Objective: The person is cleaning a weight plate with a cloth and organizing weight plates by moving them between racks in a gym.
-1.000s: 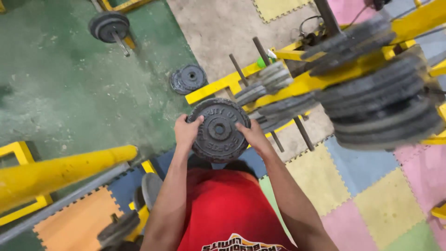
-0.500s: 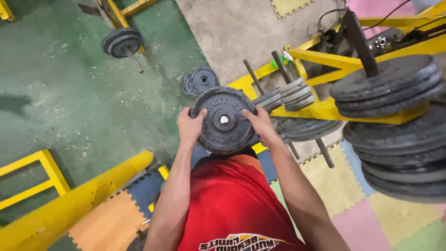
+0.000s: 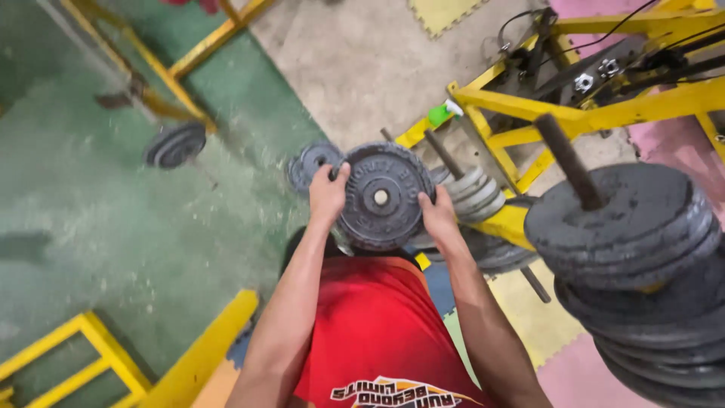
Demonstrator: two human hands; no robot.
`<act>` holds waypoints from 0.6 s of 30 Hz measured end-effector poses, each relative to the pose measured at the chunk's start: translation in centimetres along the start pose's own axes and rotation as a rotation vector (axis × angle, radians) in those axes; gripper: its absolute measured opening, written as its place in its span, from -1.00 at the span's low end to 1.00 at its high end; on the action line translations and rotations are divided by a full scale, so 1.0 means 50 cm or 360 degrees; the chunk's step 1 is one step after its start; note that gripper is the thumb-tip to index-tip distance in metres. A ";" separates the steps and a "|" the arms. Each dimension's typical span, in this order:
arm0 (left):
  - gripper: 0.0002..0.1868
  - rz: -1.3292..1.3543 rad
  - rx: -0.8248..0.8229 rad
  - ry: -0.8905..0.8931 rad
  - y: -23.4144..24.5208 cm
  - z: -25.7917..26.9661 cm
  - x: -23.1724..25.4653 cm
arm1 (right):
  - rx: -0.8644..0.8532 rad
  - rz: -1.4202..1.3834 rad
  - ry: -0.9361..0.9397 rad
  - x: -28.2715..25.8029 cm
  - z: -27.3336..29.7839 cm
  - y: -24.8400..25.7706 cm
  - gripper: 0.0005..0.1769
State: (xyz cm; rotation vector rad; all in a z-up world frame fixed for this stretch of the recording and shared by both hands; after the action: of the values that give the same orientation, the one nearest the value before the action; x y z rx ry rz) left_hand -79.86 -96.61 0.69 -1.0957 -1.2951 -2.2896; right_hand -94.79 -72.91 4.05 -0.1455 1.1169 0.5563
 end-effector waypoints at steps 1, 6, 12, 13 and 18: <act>-0.52 -0.0005 -0.0023 -0.0007 0.004 -0.012 0.028 | 0.0022 -0.0004 -0.0011 0.013 -0.016 0.007 -0.63; -0.49 -0.0125 -0.0392 0.0008 -0.021 -0.113 0.080 | 0.0077 -0.0232 0.0038 0.046 -0.092 0.002 -0.65; -0.43 -0.0116 -0.0670 -0.0099 -0.091 -0.319 -0.025 | 0.0433 -0.0224 -0.0169 0.009 -0.144 -0.093 -0.65; -0.43 -0.0157 -0.0736 -0.0137 -0.097 -0.347 -0.036 | 0.0505 -0.0263 -0.0195 0.007 -0.144 -0.113 -0.65; -0.39 0.0061 -0.0959 -0.0207 -0.079 -0.451 -0.032 | 0.0668 -0.0477 -0.0214 0.005 -0.159 -0.217 -0.62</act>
State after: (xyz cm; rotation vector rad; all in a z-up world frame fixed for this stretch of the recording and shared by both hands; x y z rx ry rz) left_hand -91.76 -113.22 -9.77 -1.4499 -0.6075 -2.6920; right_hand -95.82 -85.12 -1.47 0.0881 1.0344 0.0572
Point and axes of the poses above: each hand's wrist, its own z-axis away from the middle knuckle, its own y-axis out of the back of the hand, x = y × z, the point moved 6 cm from there along -z, towards the middle knuckle, and after that the axes turned 14 degrees about -z, right-handed, at the moved point
